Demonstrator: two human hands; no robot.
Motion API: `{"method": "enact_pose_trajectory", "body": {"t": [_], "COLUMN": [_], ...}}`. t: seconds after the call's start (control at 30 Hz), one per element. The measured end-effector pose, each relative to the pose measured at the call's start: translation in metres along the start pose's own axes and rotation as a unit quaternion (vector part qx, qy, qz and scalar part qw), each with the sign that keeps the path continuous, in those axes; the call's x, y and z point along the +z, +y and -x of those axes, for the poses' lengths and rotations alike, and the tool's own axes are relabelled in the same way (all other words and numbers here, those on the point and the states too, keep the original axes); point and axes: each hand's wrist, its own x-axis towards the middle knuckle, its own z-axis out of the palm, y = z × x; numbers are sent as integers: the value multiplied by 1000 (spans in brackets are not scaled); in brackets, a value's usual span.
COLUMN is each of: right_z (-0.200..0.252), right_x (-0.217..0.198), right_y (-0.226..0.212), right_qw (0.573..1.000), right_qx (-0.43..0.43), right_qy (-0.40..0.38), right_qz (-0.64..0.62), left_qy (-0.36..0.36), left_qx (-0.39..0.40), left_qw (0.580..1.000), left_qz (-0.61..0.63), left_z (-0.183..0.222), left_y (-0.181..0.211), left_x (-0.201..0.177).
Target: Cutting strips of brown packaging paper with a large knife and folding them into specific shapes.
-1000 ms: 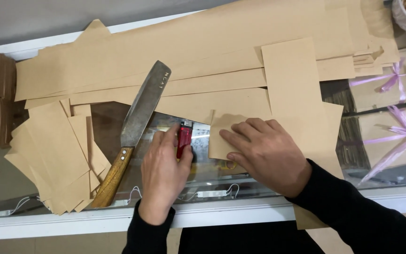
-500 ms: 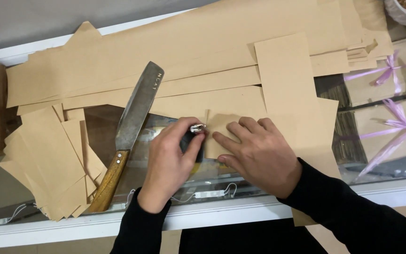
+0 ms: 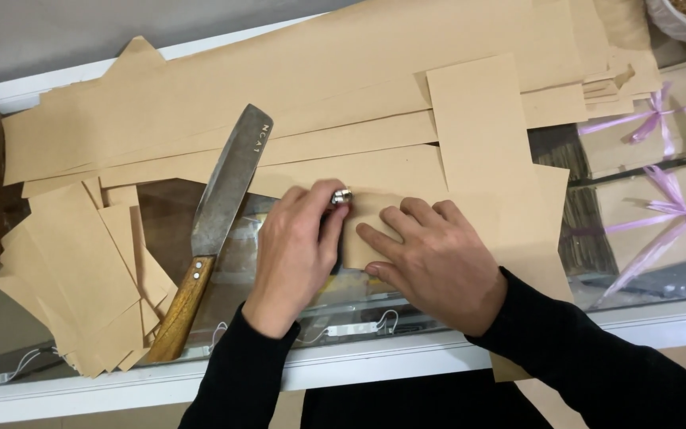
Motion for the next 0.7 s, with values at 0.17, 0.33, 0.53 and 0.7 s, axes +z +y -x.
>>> {"method": "enact_pose_trajectory", "body": {"t": [0.17, 0.33, 0.53, 0.7], "right_z": [0, 0, -1, -1], "right_x": [-2, -1, -3, -1], "right_y": [1, 2, 2, 1], "right_qw": [1000, 1000, 1000, 1000], "right_qx": [-3, 0, -5, 0], "right_qy": [-5, -8, -1, -1], "right_qz": [-4, -7, 2, 3], "left_qy": [35, 48, 16, -30], "left_qx": [2, -13, 7, -4], "left_qw": [999, 999, 1000, 1000], "left_qz": [-3, 11, 15, 8], "left_z": [-18, -19, -9, 10], "left_y": [-11, -6, -2, 2], "left_x": [7, 6, 2, -6]}}
